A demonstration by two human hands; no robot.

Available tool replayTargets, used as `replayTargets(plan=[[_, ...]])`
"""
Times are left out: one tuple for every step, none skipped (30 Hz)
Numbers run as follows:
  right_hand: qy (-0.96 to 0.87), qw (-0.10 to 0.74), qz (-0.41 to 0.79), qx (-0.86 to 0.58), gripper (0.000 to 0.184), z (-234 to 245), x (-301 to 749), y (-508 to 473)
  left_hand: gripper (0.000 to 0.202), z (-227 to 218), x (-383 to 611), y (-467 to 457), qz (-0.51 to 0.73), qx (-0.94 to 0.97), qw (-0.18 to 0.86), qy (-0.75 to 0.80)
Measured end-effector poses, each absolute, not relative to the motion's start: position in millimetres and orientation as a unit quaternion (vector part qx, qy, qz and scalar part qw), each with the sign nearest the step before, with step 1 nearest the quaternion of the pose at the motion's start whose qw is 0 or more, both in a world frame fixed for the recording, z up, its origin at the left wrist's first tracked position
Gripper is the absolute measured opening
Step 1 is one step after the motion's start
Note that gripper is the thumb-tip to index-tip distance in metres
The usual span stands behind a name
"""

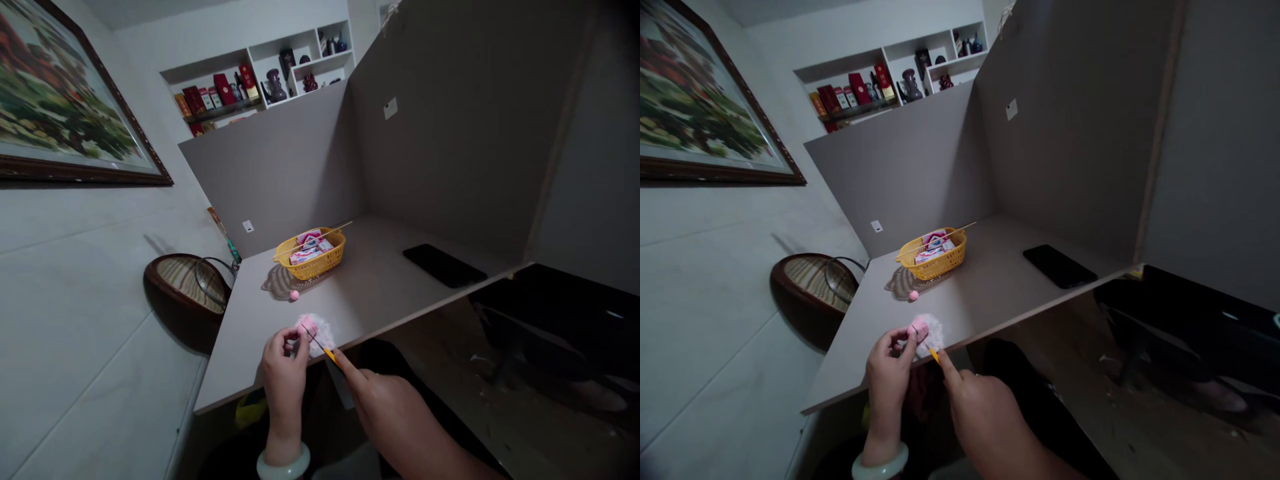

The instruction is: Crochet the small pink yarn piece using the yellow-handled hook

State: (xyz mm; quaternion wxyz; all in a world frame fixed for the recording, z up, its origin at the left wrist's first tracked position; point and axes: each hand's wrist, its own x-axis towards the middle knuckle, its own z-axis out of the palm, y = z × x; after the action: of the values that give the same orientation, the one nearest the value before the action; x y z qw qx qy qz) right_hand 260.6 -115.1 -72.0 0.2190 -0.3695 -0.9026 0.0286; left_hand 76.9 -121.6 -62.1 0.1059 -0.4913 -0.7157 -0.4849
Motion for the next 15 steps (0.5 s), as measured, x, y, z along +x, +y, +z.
replayTargets(plan=[[-0.902,0.219,0.031,-0.37,0.069,-69.0,258.8,-113.2,0.031,-61.6,77.5,-121.1,-0.484,-0.491,0.106,-0.717],[-0.902,0.22,0.031,-0.37,0.067,-65.6,255.5,-110.6,0.031,-61.2,78.0,-120.5,-0.484,-0.49,0.107,-0.717],[-0.902,0.223,0.03,-0.369,0.065,-62.4,251.5,-107.7,0.031,-60.9,78.4,-120.0,-0.484,-0.489,0.106,-0.718],[-0.901,0.226,0.027,-0.369,0.063,-60.0,247.7,-105.2,0.031,-60.9,78.4,-119.6,-0.486,-0.489,0.104,-0.717],[-0.901,0.23,0.024,-0.368,0.062,-59.1,244.8,-103.4,0.031,-61.2,78.2,-119.5,-0.488,-0.488,0.101,-0.717],[-0.9,0.232,0.021,-0.368,0.061,-59.6,243.5,-102.9,0.031,-61.6,77.6,-119.7,-0.49,-0.488,0.098,-0.716],[-0.9,0.232,0.018,-0.368,0.062,-61.6,244.0,-103.6,0.031,-62.3,76.8,-120.1,-0.491,-0.488,0.094,-0.715],[-0.901,0.229,0.016,-0.368,0.064,-64.6,246.3,-105.5,0.031,-62.9,76.0,-120.8,-0.492,-0.488,0.09,-0.715],[-0.901,0.225,0.015,-0.37,0.067,-67.8,249.8,-108.0,0.031,-63.4,75.4,-121.5,-0.492,-0.487,0.086,-0.716],[-0.901,0.221,0.016,-0.372,0.069,-70.6,253.9,-110.6,0.031,-63.7,75.0,-122.1,-0.491,-0.486,0.083,-0.718],[-0.902,0.218,0.017,-0.372,0.07,-72.1,257.7,-112.8,0.03,-63.8,74.9,-122.5,-0.49,-0.485,0.08,-0.72],[-0.903,0.214,0.018,-0.372,0.07,-72.1,260.5,-114.1,0.03,-63.5,75.2,-122.5,-0.489,-0.484,0.078,-0.721],[-0.904,0.211,0.019,-0.371,0.069,-70.4,261.4,-114.2,0.029,-63.0,75.8,-122.2,-0.488,-0.484,0.078,-0.722],[-0.905,0.206,0.02,-0.37,0.067,-67.4,260.4,-113.0,0.028,-62.4,76.5,-121.6,-0.488,-0.483,0.079,-0.723],[-0.906,0.204,0.022,-0.37,0.065,-63.6,257.7,-110.8,0.028,-61.7,77.3,-120.9,-0.488,-0.483,0.082,-0.723]])
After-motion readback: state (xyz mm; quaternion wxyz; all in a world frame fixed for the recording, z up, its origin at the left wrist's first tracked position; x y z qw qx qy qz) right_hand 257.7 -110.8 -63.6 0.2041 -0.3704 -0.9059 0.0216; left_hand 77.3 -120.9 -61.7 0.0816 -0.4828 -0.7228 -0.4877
